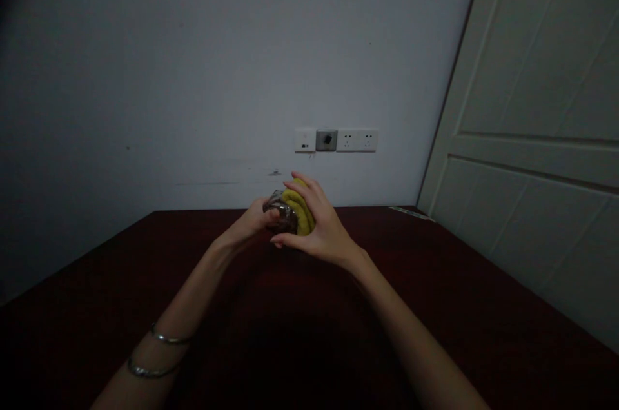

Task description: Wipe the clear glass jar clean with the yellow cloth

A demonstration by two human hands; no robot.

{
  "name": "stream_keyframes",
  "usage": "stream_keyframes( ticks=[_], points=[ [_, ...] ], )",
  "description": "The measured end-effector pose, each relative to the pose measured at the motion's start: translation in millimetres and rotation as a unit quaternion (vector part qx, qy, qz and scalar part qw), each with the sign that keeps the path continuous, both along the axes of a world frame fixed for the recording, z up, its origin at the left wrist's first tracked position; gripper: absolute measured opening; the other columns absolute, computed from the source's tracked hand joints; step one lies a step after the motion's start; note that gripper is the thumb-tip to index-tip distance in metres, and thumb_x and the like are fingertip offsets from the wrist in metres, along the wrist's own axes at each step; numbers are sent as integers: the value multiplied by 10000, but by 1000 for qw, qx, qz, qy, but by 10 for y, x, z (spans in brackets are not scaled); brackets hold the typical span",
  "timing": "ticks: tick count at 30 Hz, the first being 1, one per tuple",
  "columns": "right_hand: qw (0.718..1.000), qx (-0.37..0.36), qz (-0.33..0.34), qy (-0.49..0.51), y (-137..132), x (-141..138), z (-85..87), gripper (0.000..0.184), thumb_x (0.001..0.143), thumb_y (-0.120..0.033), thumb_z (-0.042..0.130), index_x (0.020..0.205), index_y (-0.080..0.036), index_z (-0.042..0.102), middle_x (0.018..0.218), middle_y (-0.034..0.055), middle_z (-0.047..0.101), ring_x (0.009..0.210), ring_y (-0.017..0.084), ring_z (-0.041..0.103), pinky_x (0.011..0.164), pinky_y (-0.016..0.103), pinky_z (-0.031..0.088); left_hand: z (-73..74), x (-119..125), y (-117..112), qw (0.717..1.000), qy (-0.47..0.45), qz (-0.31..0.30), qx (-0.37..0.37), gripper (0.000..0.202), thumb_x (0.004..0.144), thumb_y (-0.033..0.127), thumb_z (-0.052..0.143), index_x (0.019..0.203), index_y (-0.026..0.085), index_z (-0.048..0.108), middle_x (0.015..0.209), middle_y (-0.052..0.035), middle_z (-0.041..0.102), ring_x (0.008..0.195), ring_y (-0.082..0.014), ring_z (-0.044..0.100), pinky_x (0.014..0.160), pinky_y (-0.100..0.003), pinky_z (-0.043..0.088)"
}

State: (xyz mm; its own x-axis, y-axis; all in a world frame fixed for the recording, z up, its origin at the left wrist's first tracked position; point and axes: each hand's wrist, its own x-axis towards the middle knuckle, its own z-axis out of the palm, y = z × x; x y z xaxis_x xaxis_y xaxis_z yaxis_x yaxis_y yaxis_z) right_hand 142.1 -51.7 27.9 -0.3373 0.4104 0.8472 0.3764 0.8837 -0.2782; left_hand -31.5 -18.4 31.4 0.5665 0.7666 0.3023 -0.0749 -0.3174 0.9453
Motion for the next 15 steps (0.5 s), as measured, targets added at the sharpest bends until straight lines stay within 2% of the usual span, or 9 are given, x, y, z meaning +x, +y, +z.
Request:
stream_keyframes(
  ticks=[4,8,11,15],
  points=[
    [999,29,-8,-17,29,-11,-35,779,664,-364,753,1344,-298,378,1423,117,368,1326,282,357,1075,524,315,-19,-1,30,1000,1,-13,-10,618,553,616,729,919,136,596,801,-66,638,591,-122,583,484,-218,490],
    [999,6,6,33,66,-23,-73,759,641,-338,770,1313,-314,419,1409,89,403,1313,279,378,1081,520,312,-25,-36,29,998,16,-49,-25,755,508,688,710,998,134,559,755,-53,639,544,-134,606,481,-237,515],
    [995,-34,19,88,83,-41,-98,761,622,-327,780,1302,-295,438,1380,79,442,1288,269,412,1087,483,324,-33,-77,48,996,28,-80,-27,814,478,663,744,1051,132,518,696,-27,624,505,-134,607,496,-253,532],
    [975,-127,42,176,108,-72,-99,751,587,-334,791,1262,-248,473,1290,86,526,1144,251,543,1005,428,438,-61,-114,120,993,56,-101,-22,777,497,511,808,1108,148,493,721,-24,622,549,-142,618,523,-263,533]
  ],
)
